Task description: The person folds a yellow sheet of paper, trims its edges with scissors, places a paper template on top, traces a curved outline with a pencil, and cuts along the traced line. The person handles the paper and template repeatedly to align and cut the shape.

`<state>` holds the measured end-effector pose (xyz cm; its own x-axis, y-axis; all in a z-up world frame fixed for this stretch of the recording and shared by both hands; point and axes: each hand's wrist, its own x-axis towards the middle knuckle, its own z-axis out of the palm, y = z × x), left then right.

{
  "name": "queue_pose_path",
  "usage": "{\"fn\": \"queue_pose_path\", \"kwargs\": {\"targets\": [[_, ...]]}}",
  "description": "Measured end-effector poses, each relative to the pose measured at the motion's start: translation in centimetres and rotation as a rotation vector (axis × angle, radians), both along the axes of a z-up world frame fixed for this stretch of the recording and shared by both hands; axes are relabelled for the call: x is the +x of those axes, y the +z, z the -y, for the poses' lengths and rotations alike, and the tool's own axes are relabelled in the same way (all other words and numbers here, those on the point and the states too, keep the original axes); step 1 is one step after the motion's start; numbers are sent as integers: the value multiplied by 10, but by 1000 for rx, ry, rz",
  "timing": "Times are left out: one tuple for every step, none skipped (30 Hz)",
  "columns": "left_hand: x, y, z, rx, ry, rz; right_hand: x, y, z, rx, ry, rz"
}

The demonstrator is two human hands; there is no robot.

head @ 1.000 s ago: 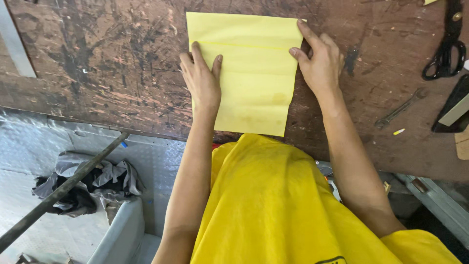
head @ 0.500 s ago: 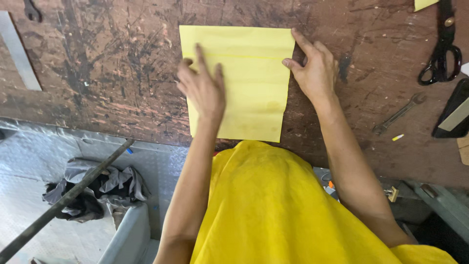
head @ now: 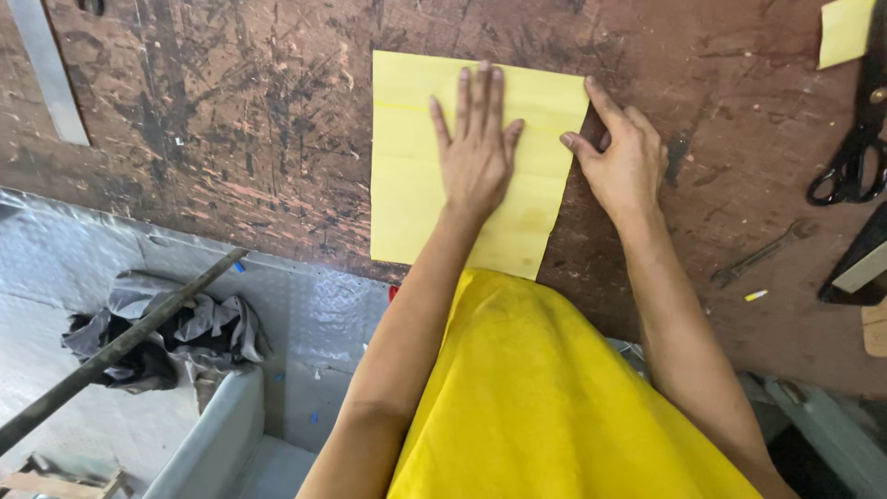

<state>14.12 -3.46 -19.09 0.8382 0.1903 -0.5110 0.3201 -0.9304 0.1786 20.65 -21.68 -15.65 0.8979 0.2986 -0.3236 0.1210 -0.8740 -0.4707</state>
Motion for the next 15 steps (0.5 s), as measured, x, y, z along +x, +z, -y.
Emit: {"fn": "queue_pose_path", "kwargs": {"targets": [[2,-1,-8,13,48,-4,3,-1,-2,-11,3,3],[5,-3,-16,26,96,-9,6,-1,-3,-21,6,5],[4,-5,-23,48,134,14,7,-1,-3,-33,9,0],[4,-7,-30,69,172,37,8,-1,-3,-23,17,16],[0,-9,-35,91,210,53,5,-1,-1,-14,26,25],[-4,-11,-40,94,235,58,3,0,1,-5,35,35],[-3,-13,-46,99,259,73,4,-1,1,-8,32,30],[-1,-15,-53,105,284,88,5,-1,2,-12,30,25],[0,-15,-58,125,305,102,5,-2,2,-18,27,16],[1,-15,-63,146,326,116,5,-3,2,-6,32,30],[-1,-12,-67,166,346,120,2,-3,3,4,37,36],[-3,-9,-70,154,353,110,0,-4,3,13,43,41],[-1,-7,-72,136,359,104,1,-4,4,10,36,26],[0,-4,-72,119,365,99,2,-4,5,8,29,12],[5,-3,-73,119,362,89,4,-4,5,4,16,2]]}}
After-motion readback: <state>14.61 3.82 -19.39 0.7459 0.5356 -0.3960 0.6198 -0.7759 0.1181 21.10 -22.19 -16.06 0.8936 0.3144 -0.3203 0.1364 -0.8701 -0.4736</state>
